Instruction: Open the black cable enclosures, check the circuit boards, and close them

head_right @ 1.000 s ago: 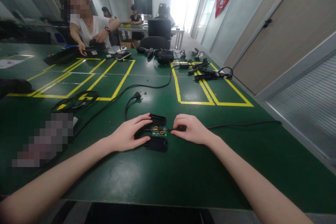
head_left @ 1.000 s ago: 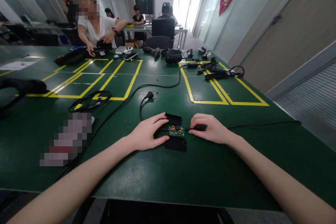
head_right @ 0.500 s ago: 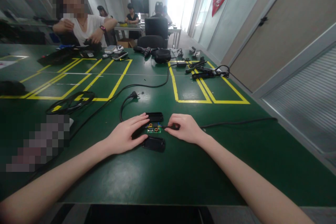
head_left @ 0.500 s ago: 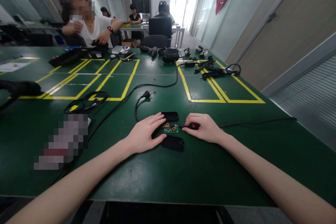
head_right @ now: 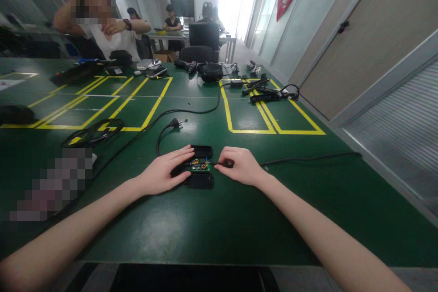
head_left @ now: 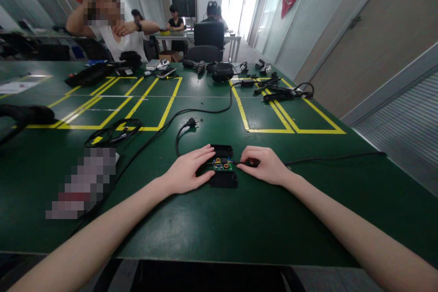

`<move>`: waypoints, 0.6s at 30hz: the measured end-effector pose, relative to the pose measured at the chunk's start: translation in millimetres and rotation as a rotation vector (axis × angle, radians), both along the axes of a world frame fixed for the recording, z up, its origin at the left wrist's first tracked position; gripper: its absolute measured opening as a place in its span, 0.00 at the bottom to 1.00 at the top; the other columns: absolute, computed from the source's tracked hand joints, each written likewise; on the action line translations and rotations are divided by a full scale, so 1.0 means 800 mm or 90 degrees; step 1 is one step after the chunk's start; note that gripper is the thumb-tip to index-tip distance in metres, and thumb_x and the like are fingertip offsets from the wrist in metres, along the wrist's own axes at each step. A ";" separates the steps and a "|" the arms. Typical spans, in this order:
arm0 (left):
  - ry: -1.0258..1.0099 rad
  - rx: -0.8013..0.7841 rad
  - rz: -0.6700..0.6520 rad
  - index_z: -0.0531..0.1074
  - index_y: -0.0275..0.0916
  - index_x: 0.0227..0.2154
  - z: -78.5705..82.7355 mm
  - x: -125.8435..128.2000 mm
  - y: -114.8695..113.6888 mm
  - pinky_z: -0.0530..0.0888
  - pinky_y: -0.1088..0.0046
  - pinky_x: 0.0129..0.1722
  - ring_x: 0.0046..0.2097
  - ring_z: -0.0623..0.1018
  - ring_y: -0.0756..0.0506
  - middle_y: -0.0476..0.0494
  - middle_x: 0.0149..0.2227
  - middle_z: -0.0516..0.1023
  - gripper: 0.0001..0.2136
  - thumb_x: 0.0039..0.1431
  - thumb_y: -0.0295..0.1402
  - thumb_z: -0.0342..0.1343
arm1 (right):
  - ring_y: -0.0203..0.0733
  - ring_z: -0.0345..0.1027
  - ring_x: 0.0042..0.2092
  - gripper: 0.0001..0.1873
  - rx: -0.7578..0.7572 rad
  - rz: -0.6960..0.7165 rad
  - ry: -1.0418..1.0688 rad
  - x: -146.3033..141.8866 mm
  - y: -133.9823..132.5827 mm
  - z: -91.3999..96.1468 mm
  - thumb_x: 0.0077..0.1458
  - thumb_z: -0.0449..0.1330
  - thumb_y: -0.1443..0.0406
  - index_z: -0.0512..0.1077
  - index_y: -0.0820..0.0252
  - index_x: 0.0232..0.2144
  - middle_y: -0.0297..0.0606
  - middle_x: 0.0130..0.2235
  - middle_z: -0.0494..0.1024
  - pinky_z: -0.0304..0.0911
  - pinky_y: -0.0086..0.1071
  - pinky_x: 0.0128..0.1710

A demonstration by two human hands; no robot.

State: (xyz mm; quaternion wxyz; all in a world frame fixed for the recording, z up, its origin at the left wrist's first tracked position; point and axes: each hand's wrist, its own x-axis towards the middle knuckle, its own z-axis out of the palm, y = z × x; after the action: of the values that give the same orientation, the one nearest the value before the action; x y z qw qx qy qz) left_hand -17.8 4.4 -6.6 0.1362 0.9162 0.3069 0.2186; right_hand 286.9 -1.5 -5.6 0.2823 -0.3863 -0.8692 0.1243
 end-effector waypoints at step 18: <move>-0.027 0.027 0.068 0.76 0.39 0.41 0.011 -0.005 0.007 0.79 0.65 0.46 0.45 0.80 0.42 0.42 0.43 0.80 0.06 0.63 0.28 0.59 | 0.35 0.67 0.27 0.14 0.032 -0.002 0.013 -0.001 0.000 -0.003 0.65 0.63 0.59 0.74 0.59 0.28 0.36 0.31 0.77 0.62 0.29 0.28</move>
State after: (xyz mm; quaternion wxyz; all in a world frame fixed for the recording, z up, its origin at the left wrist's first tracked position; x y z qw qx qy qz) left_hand -21.7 9.7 2.3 0.1114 0.8964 0.3480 0.2510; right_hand 286.2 -1.4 -8.2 0.3012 -0.3793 -0.8685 0.1056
